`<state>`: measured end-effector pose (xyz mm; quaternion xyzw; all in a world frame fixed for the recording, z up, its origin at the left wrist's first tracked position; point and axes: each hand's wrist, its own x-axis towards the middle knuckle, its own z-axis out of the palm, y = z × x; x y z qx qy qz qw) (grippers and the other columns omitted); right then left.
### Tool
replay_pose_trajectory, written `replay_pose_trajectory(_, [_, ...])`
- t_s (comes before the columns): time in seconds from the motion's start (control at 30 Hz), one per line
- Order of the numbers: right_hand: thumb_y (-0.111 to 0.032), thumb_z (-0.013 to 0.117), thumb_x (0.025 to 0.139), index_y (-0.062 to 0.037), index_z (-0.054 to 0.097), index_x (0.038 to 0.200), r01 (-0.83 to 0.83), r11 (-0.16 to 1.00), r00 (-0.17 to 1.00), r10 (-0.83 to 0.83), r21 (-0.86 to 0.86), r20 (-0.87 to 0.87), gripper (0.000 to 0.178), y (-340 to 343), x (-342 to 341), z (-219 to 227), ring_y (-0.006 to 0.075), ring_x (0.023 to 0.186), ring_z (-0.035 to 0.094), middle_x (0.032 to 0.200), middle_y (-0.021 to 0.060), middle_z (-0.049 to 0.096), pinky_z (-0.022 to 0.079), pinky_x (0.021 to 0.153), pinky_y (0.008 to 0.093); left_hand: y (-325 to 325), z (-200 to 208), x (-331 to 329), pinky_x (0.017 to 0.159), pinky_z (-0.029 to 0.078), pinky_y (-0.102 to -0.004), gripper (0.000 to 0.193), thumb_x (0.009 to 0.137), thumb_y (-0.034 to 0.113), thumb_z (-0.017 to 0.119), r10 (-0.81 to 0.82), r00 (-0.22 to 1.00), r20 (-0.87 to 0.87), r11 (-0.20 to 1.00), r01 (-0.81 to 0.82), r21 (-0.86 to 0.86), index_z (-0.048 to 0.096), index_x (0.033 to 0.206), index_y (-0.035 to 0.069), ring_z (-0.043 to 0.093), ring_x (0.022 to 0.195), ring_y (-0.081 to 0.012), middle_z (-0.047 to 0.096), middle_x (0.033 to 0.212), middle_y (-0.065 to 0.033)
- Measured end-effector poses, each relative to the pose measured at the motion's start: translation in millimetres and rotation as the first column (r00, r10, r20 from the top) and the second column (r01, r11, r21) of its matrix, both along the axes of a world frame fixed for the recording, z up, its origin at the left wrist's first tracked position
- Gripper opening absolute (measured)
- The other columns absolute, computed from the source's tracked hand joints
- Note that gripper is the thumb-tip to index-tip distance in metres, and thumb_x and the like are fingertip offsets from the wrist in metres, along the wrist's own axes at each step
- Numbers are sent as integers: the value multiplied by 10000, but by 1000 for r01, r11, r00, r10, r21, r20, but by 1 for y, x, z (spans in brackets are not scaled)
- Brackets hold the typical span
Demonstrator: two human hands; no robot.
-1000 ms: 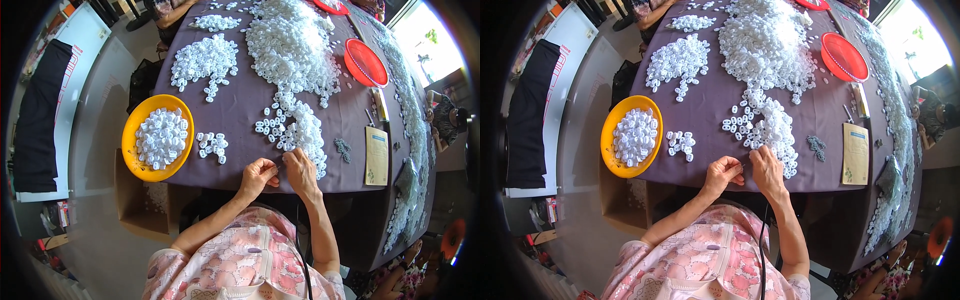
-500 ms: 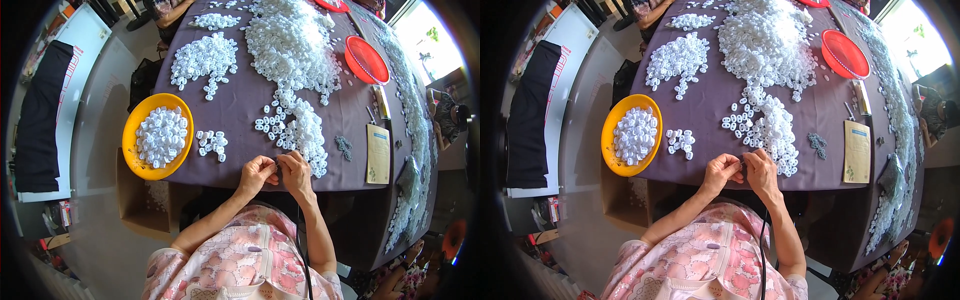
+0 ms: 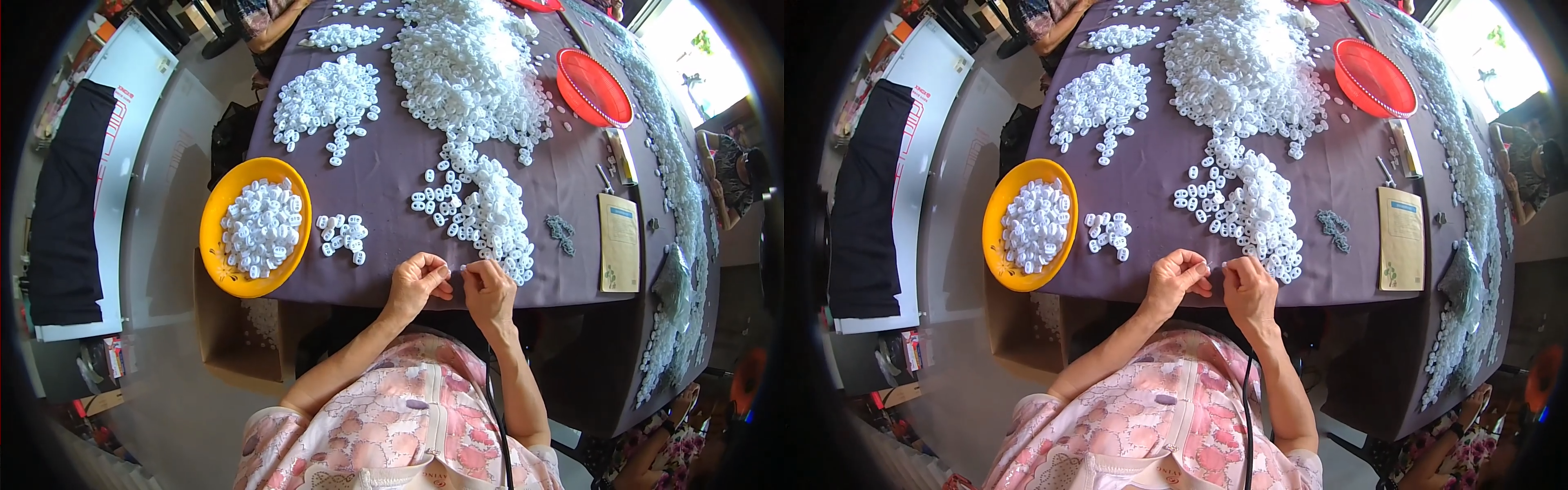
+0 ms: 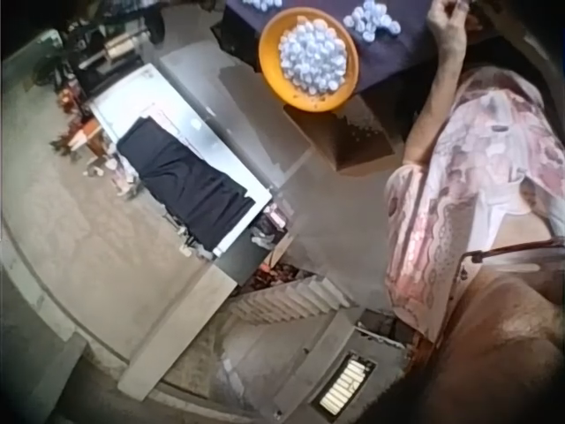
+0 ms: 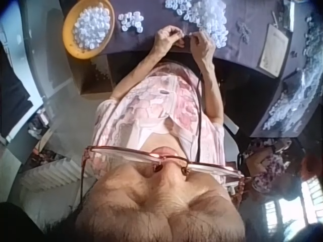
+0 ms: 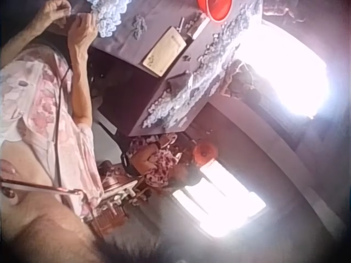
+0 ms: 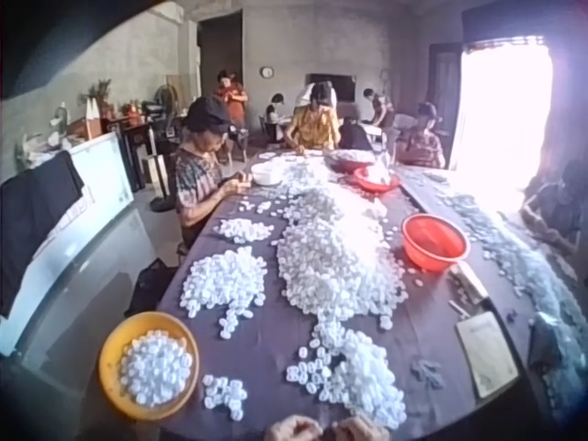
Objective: The person sorts small white plastic parts by hand on a table.
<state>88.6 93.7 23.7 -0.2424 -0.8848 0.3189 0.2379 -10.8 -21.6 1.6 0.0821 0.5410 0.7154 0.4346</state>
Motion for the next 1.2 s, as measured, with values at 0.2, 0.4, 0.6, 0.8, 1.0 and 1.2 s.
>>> replay_pose_trajectory(0.2, [-34, 631, 847, 17, 623, 969, -5, 481, 945, -284, -877, -161, 132, -7, -3, -8, 106, 695, 641, 844, 56, 658, 532, 583, 218, 1, 0, -1, 537, 554, -250, 110, 896, 103, 586, -15, 1000, -26, 1000, 15, -9, 567, 907, -5, 629, 597, -127, 614, 727, -56])
replay_pose_trajectory(0.4, [-23, 629, 845, 20, 631, 977, -32, 364, 935, -318, -931, -156, 139, -8, -6, -8, 109, 687, 643, 825, 62, 660, 537, 592, 213, 0, -2, -1, 571, 555, -247, 106, 898, 104, 585, -50, 999, -19, 999, 50, -13, 575, 922, 2, 631, 625, -122, 637, 789, -73])
replay_pose_trajectory(0.6, [-24, 634, 842, 17, 638, 959, -35, 394, 933, -315, -918, -171, 124, -9, -7, -9, 100, 677, 636, 815, 56, 660, 535, 597, 213, 1, -3, -1, 575, 551, -241, 107, 899, 105, 585, -59, 998, -36, 998, 58, -9, 576, 921, 1, 629, 623, -116, 640, 794, -70])
replay_pose_trajectory(0.8, [-29, 639, 843, 7, 644, 955, -49, 425, 930, -311, -904, -197, 118, -12, -6, -11, 87, 669, 624, 816, 43, 658, 522, 599, 202, 2, -2, 0, 564, 547, -234, 109, 904, 103, 576, -57, 997, -54, 998, 55, -28, 576, 927, -3, 627, 629, -110, 642, 794, -72])
replay_pose_trajectory(1.0, [-24, 644, 841, 12, 649, 973, -45, 514, 944, -259, -857, -205, 137, -16, -5, -16, 63, 681, 603, 816, 30, 658, 499, 613, 190, 1, -2, -1, 562, 547, -229, 108, 902, 97, 576, -58, 996, -63, 998, 56, -33, 581, 922, -9, 633, 642, -112, 645, 795, -77])
replay_pose_trajectory(1.2, [-10, 636, 842, 16, 646, 995, -75, 533, 946, -229, -843, -230, 156, -15, -3, -16, 56, 704, 597, 823, 27, 660, 492, 625, 191, 2, -1, 0, 580, 558, -233, 117, 900, 89, 576, -49, 999, -5, 999, 49, -6, 605, 939, -18, 651, 668, -130, 653, 807, -85])
